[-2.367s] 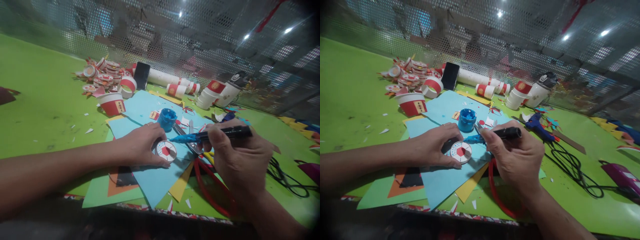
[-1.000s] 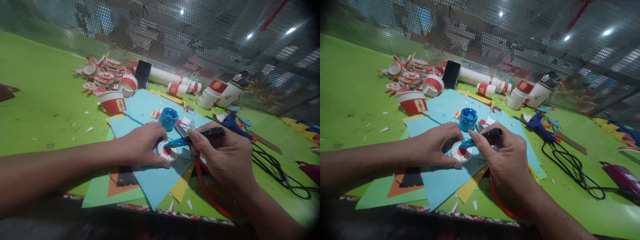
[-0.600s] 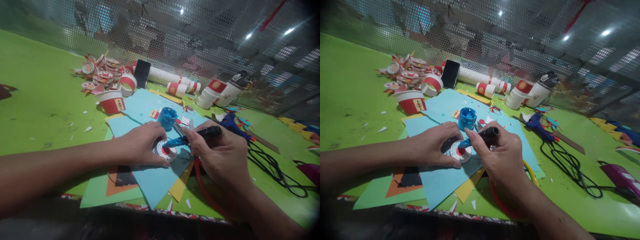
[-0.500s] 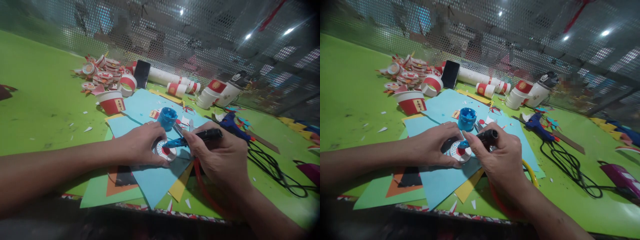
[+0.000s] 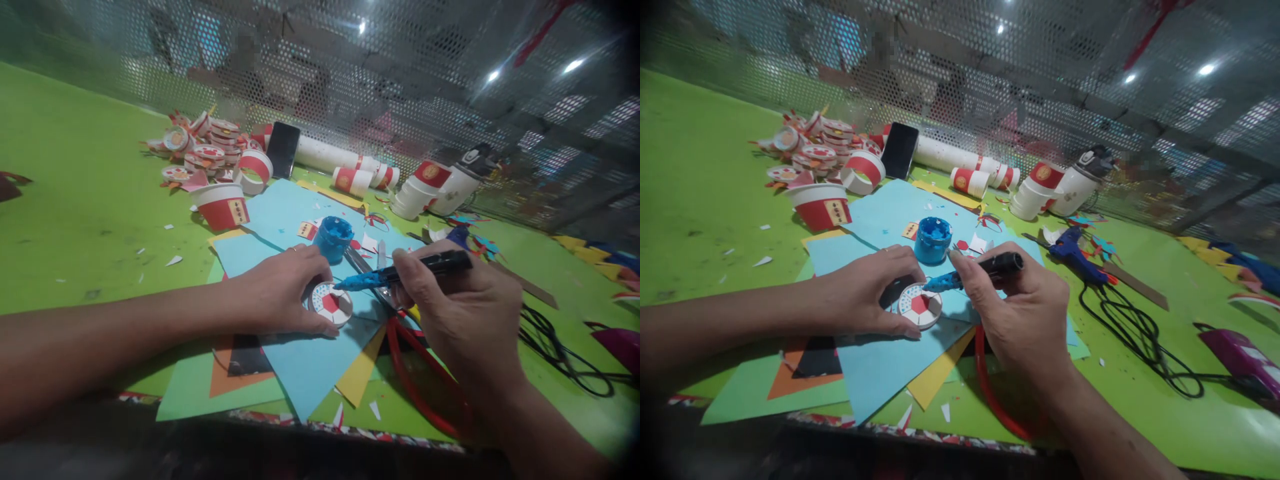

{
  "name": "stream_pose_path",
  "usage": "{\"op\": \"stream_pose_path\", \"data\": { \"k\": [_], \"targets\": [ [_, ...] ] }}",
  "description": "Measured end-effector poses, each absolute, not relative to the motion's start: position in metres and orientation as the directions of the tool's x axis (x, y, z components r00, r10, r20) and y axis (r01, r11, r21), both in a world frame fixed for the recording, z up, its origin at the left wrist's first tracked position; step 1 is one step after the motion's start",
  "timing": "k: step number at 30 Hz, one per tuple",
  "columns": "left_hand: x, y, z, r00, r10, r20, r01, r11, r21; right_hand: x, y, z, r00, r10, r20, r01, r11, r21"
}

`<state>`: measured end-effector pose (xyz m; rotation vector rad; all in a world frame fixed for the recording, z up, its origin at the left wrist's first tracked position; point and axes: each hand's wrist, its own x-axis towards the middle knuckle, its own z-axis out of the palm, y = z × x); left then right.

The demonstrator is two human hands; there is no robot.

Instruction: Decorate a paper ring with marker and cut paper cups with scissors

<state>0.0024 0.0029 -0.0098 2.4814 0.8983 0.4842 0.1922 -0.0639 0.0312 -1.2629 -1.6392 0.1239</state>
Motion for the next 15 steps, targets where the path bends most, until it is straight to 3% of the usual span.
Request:
{"op": "stream_pose_path", "data": {
  "k": [15],
  "targets": [
    [0.0033,0.0019,-0.008,0.732,0.654,0.191,0.495,-0.702,0.511,0.1919,-0.0613,0.0275,-0.004,0.774,0.633,0.68,0.466,-0.566]
  ]
}}
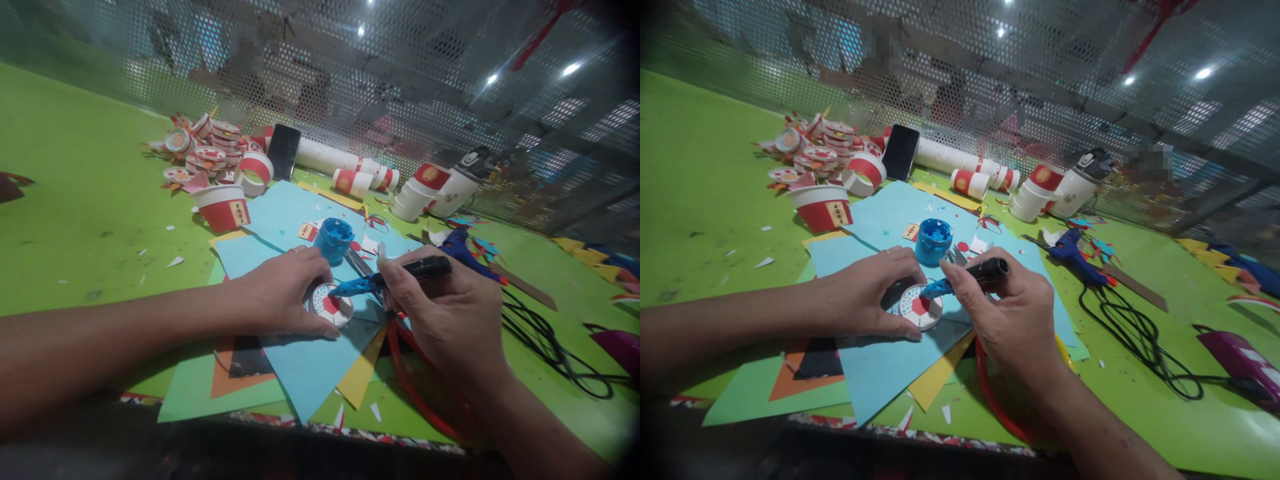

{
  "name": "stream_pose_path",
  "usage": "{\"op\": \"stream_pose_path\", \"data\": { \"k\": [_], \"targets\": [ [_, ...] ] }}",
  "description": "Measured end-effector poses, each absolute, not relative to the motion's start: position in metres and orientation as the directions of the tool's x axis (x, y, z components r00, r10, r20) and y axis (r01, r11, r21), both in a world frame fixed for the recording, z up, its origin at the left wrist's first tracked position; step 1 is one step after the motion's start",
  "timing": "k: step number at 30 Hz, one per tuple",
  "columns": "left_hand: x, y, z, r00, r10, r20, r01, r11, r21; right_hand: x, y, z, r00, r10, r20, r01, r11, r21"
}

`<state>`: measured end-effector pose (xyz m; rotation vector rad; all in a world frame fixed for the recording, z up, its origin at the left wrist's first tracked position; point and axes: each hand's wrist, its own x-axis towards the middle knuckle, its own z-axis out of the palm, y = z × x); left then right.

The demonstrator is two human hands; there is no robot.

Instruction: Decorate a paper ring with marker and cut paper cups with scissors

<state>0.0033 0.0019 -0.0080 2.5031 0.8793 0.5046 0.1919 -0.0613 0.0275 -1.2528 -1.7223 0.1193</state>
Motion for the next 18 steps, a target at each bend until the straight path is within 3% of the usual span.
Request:
{"op": "stream_pose_path", "data": {
  "k": [13,18],
  "targets": [
    [0.0027,0.0028,-0.009,0.736,0.65,0.189,0.496,-0.708,0.503,0.1936,-0.0594,0.0299,-0.058,0.796,0.602,0.722,0.45,-0.525],
    [0.0026,0.0011,-0.0067,0.723,0.672,0.158,0.519,-0.68,0.518,0.1917,-0.0564,0.0338,-0.068,0.843,0.534,0.707,0.418,-0.57]
  ]
}}
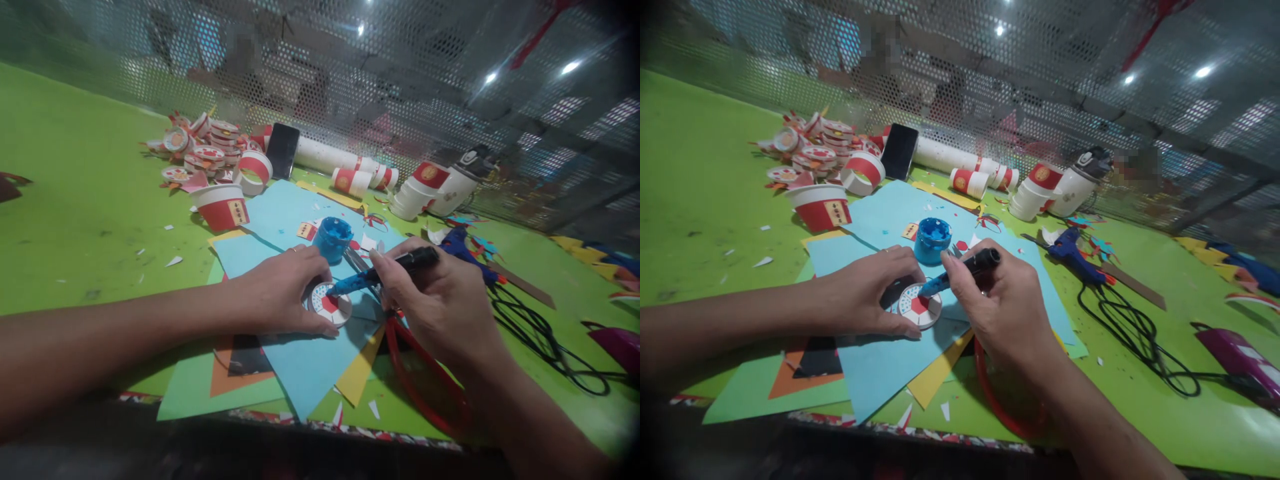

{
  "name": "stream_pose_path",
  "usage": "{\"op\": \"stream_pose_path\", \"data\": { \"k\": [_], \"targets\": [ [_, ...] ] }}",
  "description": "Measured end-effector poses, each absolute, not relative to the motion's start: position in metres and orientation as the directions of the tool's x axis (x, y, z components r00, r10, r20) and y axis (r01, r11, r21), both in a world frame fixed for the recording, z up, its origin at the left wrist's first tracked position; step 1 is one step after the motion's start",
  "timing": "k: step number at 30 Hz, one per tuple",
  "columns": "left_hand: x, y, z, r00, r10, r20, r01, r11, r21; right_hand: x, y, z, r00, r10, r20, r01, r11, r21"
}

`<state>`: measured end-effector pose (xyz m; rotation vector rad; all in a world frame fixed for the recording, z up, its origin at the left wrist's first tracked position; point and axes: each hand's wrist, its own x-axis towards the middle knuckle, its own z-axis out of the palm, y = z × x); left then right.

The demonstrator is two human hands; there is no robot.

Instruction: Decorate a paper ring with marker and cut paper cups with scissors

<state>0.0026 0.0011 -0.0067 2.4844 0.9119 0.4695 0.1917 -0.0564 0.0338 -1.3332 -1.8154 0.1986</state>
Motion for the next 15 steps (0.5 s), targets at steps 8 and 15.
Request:
{"op": "stream_pose_path", "data": {
  "k": [8,15],
  "targets": [
    [0.0042,0.0004,-0.0051,0.722,0.677,0.144,0.523,-0.671,0.525,0.1894,-0.0568,0.0345,-0.068,0.869,0.49,0.669,0.404,-0.624],
    [0.0032,0.0001,-0.0038,0.717,0.683,0.14,0.524,-0.66,0.539,0.1914,-0.0642,0.0367,0.12,0.813,0.569,0.606,0.394,-0.691]
  ]
}}
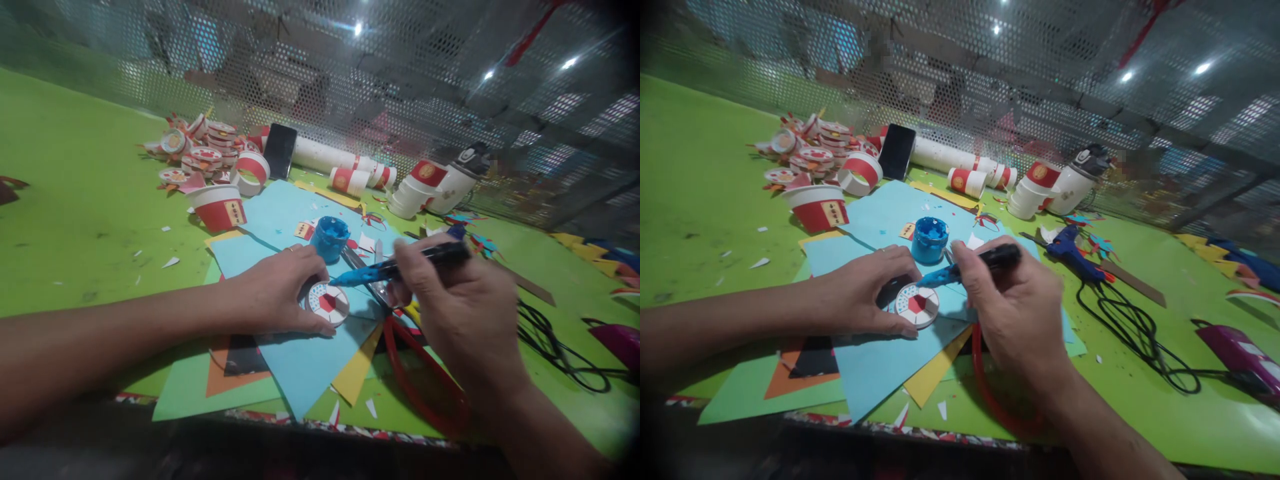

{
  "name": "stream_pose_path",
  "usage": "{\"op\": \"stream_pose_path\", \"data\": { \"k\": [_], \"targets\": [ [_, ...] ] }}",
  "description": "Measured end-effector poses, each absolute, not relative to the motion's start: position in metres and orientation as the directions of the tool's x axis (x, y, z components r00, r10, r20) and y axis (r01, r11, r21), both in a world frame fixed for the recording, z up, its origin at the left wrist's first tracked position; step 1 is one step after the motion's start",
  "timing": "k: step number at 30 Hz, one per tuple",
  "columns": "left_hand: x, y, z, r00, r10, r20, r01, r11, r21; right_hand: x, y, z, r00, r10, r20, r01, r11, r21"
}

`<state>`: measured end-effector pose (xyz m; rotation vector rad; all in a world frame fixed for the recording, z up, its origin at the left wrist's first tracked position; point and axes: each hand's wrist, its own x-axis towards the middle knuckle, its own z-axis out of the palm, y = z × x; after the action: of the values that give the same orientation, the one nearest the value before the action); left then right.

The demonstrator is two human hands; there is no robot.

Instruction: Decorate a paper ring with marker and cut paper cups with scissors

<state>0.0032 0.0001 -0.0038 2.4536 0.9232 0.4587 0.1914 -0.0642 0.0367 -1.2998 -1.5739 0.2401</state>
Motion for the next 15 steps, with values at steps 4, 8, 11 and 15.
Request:
{"op": "stream_pose_path", "data": {
  "k": [4,8,11,15],
  "targets": [
    [0.0016,0.0007,-0.0059,0.723,0.675,0.15,0.508,-0.666,0.547,0.1978,-0.0679,0.0404,0.314,0.729,0.608,0.53,0.397,-0.749],
    [0.0014,0.0,-0.0054,0.721,0.677,0.144,0.513,-0.663,0.545,0.2004,-0.0685,0.0391,0.316,0.731,0.604,0.537,0.387,-0.75],
    [0.0011,-0.0015,-0.0039,0.726,0.666,0.169,0.502,-0.682,0.532,0.2009,-0.0677,0.0371,0.309,0.74,0.597,0.517,0.396,-0.759],
    [-0.0002,-0.0033,-0.0046,0.726,0.66,0.193,0.51,-0.704,0.494,0.2029,-0.0639,0.0335,0.295,0.757,0.583,0.452,0.427,-0.783]
  ]
}}
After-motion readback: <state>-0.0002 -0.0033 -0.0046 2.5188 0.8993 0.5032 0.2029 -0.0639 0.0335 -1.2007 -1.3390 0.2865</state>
